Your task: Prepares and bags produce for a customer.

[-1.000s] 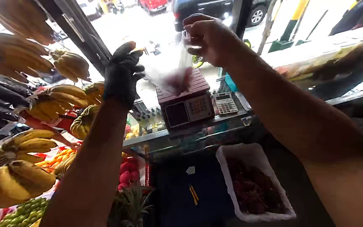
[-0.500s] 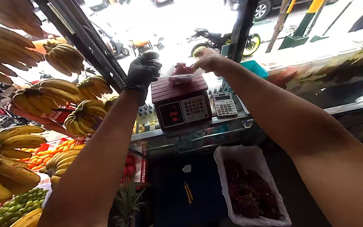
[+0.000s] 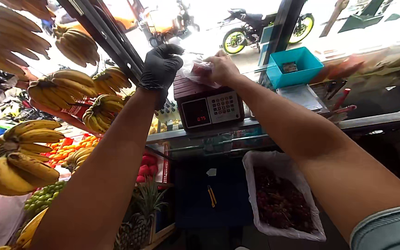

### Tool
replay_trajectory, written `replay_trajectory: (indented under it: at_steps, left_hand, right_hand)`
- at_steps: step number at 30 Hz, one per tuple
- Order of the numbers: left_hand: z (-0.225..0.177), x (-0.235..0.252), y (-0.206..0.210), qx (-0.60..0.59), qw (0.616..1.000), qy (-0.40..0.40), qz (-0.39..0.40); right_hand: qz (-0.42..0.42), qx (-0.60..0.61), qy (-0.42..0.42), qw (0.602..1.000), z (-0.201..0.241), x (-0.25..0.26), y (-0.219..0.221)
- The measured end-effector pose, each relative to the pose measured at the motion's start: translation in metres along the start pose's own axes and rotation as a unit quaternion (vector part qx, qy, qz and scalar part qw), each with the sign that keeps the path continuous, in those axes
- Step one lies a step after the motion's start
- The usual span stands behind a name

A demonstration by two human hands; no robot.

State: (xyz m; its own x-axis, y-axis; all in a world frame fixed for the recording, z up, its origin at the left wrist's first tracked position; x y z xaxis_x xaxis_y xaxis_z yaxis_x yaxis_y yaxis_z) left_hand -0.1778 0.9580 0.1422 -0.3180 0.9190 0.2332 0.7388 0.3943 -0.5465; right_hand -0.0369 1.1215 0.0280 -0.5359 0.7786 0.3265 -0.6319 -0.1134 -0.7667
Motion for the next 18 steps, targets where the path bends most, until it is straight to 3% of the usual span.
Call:
replay_trajectory:
  at_steps: [6,9,12,15,18]
  left_hand:
    - [0.014,-0.016,-0.014,0.189,0.981,-0.025,0.026]
    - [0.019,-0.051,-0.029,0.18,0.984,-0.004,0.004]
    - [0.031,-0.128,-0.048,0.126,0.992,0.013,-0.018]
    - [0.087,-0.225,-0.052,0.04,0.997,-0.051,0.049]
    - [0.139,-0.314,-0.032,-0.027,0.963,-0.231,0.137]
  right_hand:
    - [0.119,0.051,0.038,0.991,0.011,-0.004,-0.029]
    - [0.056,0.108,0.025,0.992,0.019,-0.021,-0.058]
    - [-0.095,0.224,-0.004,0.97,0.014,-0.07,-0.083]
    - [-0.192,0.231,0.037,0.953,-0.003,-0.147,-0.048]
    - [-0.079,0.13,0.052,0.987,-0.025,-0.211,0.026]
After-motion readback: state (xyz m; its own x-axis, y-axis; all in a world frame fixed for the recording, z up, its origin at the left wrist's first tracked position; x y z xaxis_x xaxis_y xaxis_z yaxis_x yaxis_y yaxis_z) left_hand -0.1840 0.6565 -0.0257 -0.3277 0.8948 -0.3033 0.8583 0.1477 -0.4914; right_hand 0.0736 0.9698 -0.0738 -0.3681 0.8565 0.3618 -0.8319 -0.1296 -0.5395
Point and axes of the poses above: each hand's wrist, its own x-axis towards the middle knuckle, its own y-axis out of the palm, z = x × y, the point moved 5 cm from there along x, towards the middle knuckle, and after that the axes turned 3 degrees about x, right-handed, at the moved point
